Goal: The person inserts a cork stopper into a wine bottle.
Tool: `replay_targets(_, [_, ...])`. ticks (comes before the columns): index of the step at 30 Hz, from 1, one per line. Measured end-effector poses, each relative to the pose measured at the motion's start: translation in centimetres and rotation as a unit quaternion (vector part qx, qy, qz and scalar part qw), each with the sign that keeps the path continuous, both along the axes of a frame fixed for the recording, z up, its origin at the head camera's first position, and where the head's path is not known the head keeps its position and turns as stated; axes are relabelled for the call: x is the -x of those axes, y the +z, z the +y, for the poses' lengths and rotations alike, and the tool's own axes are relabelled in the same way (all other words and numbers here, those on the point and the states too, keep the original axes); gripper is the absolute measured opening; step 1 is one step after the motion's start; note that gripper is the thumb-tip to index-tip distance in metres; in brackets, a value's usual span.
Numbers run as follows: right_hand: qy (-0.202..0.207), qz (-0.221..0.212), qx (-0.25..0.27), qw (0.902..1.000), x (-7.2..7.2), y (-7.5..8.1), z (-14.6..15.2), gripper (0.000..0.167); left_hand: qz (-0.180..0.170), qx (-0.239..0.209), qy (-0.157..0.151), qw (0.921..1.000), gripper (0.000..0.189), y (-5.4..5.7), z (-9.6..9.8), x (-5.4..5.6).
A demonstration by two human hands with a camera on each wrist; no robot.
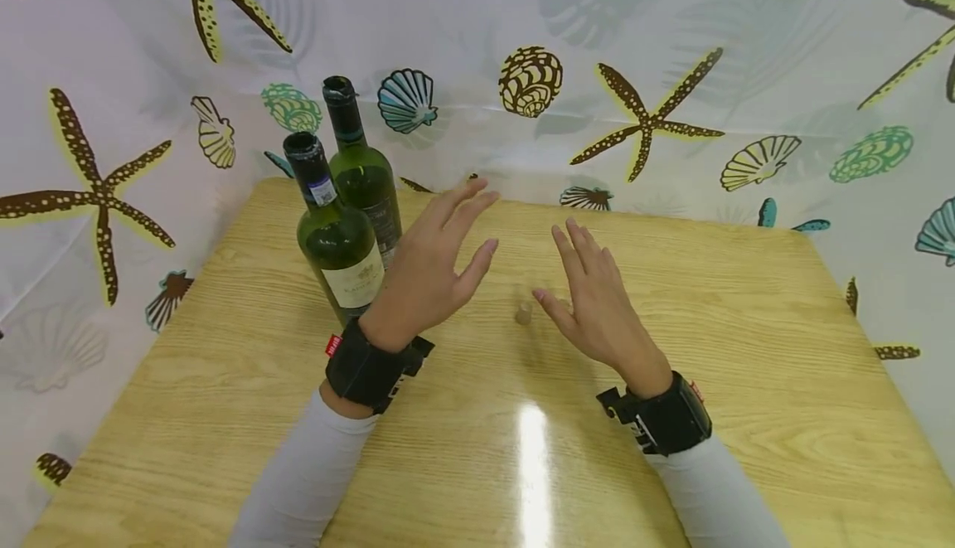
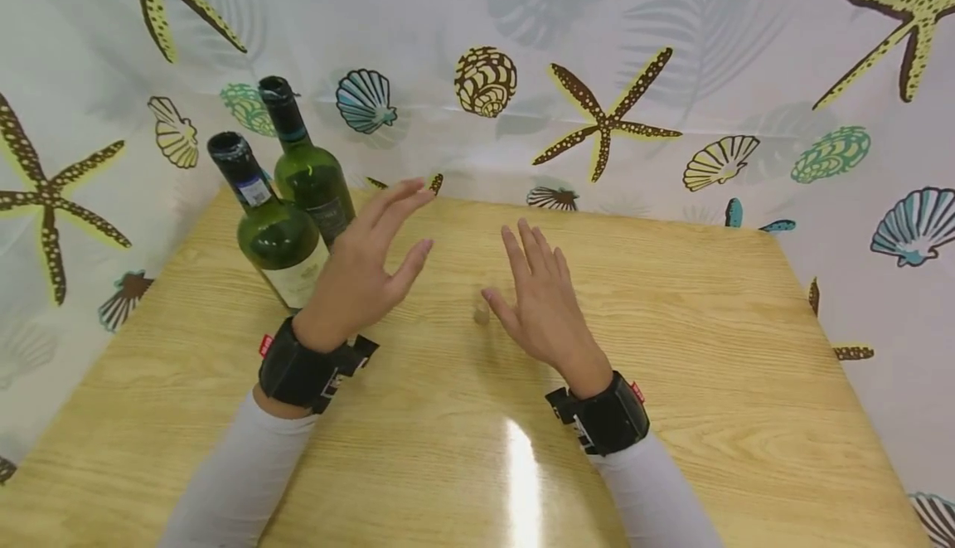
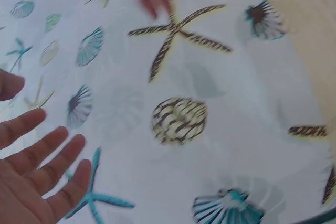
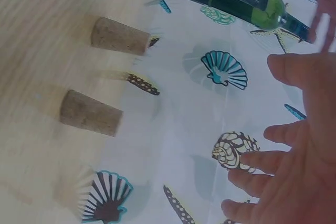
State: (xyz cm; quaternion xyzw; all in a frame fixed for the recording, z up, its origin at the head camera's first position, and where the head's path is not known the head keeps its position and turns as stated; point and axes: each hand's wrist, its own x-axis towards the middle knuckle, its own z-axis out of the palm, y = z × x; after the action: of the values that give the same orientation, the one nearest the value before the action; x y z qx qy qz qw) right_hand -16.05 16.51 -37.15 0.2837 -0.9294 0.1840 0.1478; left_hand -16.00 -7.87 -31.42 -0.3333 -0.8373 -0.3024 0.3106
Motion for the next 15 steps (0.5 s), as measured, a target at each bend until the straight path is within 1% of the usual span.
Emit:
replay_targets(2, [0.009, -0.003, -0.002, 1.0000, 0.1, -0.5, -0.4, 0.077, 0.052, -0.056, -0.004, 0.9971, 0.042, 1.1, -1.0, -0.5])
replay_targets(3, [0.014, -0.009, -0.006, 0.9998, 0.2, -0.9, -0.6, 0.076, 0.078, -0.084, -0.002, 0.9933, 0.041, 1.7, -1.5, -0.8])
replay_targets(4, [0.019, -0.018, -0.012, 0.9996, 0.2, -1.2, -0.8, 0.074, 0.106, -0.113, 0.002, 0.9879, 0.039, 2.2, -1.9, -1.0])
replay_targets(6, [0.026, -0.037, -0.030, 0.9985, 0.3, -1.9, -1.3, 0.071, 0.150, -0.174, 0.021, 0.9731, 0.036, 3.1, -2.8, -1.5])
replay_targets(8, [0.029, -0.052, -0.049, 0.9970, 0.4, -2.7, -1.8, 0.068, 0.178, -0.227, 0.057, 0.9558, 0.036, 3.8, -3.6, -1.8])
replay_targets(9, [0.031, -0.058, -0.056, 0.9963, 0.4, -3.0, -2.0, 0.066, 0.185, -0.246, 0.081, 0.9481, 0.037, 4.0, -4.1, -1.9])
replay_targets(10, [0.032, -0.061, -0.064, 0.9956, 0.5, -3.3, -2.2, 0.064, 0.183, -0.260, 0.106, 0.9423, 0.038, 4.2, -4.5, -1.9])
replay_targets(11, [0.034, -0.063, -0.069, 0.9950, 0.5, -3.5, -2.3, 0.063, 0.175, -0.269, 0.129, 0.9383, 0.040, 4.3, -4.9, -1.8])
replay_targets(12, [0.035, -0.062, -0.073, 0.9948, 0.5, -3.7, -2.5, 0.061, 0.163, -0.272, 0.152, 0.9362, 0.042, 4.3, -5.4, -1.7])
replay_targets(13, [0.035, -0.062, -0.078, 0.9944, 0.5, -3.9, -2.5, 0.060, 0.146, -0.272, 0.171, 0.9357, 0.045, 4.2, -5.8, -1.6])
replay_targets(15, [0.036, -0.062, -0.083, 0.9939, 0.5, -4.0, -2.7, 0.056, 0.107, -0.259, 0.202, 0.9384, 0.050, 4.0, -6.6, -1.3])
